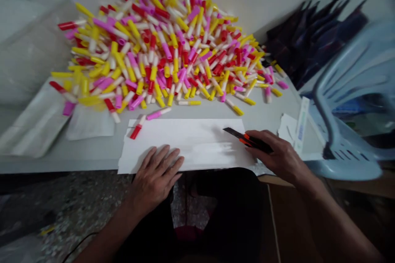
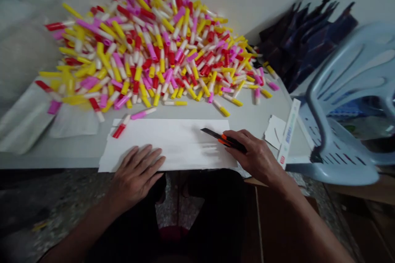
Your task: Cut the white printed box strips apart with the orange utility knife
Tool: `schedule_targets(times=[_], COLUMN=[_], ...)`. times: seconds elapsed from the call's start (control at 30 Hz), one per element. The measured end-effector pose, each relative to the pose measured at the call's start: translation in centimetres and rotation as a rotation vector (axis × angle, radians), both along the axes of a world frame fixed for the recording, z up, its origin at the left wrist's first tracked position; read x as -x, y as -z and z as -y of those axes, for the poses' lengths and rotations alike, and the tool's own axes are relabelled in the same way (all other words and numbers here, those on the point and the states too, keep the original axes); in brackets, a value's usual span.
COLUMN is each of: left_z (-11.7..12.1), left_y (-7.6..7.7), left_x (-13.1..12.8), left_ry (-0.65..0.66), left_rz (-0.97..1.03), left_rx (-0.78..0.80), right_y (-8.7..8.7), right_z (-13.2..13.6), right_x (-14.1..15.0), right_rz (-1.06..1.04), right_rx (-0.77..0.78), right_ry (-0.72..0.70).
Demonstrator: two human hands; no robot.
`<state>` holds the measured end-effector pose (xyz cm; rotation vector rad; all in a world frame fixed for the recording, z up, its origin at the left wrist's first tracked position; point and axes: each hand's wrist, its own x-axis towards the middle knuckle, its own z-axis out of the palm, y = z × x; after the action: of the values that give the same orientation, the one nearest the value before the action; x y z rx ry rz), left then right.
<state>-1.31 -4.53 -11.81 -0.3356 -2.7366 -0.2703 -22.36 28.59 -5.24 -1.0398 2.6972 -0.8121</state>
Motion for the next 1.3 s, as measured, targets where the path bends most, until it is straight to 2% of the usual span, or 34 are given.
schedule_targets(times=[0.1, 0.27, 0.53, 0.63, 0.73, 0.83, 0.93, 1.07, 1.2, 1.3], left_z=[-0.1, 0.1, 0.1, 0.1, 0.1, 0.3, 0.3, 0.4, 2.7, 6.2], left_y=[-0.1, 0.5, 0.9, 1.0, 1.1, 1.0, 0.9, 0.5, -1.6, -4.4], left_x=[0.0, -0.2, -0.1, -0.2, -0.3, -0.4, -0.3, -0.1, -0.8, -1.6], left_ry=[-0.009, -0.005, -0.003, -0.01, -0.002, 0.001, 0.007, 0.017, -0.005, -0.142], left_rz=[0.006, -0.045, -0.062, -0.067, -0.072, -0.073, -0.078, -0.142, -0.281, -0.432], left_rx=[-0.036, -0.108, -0.141, -0.143, -0.14, -0.153, -0.184, -0.205, -0.178, -0.125], right_y=[-0.7, -1.4, -2.0, -1.8, -1.8, -1.8, -1.6, -0.6, 0.7, 2.0], right_z=[3.0, 8.0, 13.2, 14.3, 13.8, 11.8, 9.1, 5.5, 2.6, 1.4], right_x=[0.6, 0.8, -0.2, -0.2, 0.3, 1.0, 1.7, 3.4, 5.3, 6.0], right_rz=[-0.026, -0.089, -0.14, -0.166, -0.171, -0.134, -0.165, -0.323, -0.417, -0.507], right_rx=[-0.029, -0.065, -0.179, -0.196, -0.115, -0.067, -0.108, -0.2, -0.213, -0.206], right_ry=[-0.106, -0.188, -0.386, -0.397, -0.307, -0.241, -0.152, -0.002, 0.09, 0.144])
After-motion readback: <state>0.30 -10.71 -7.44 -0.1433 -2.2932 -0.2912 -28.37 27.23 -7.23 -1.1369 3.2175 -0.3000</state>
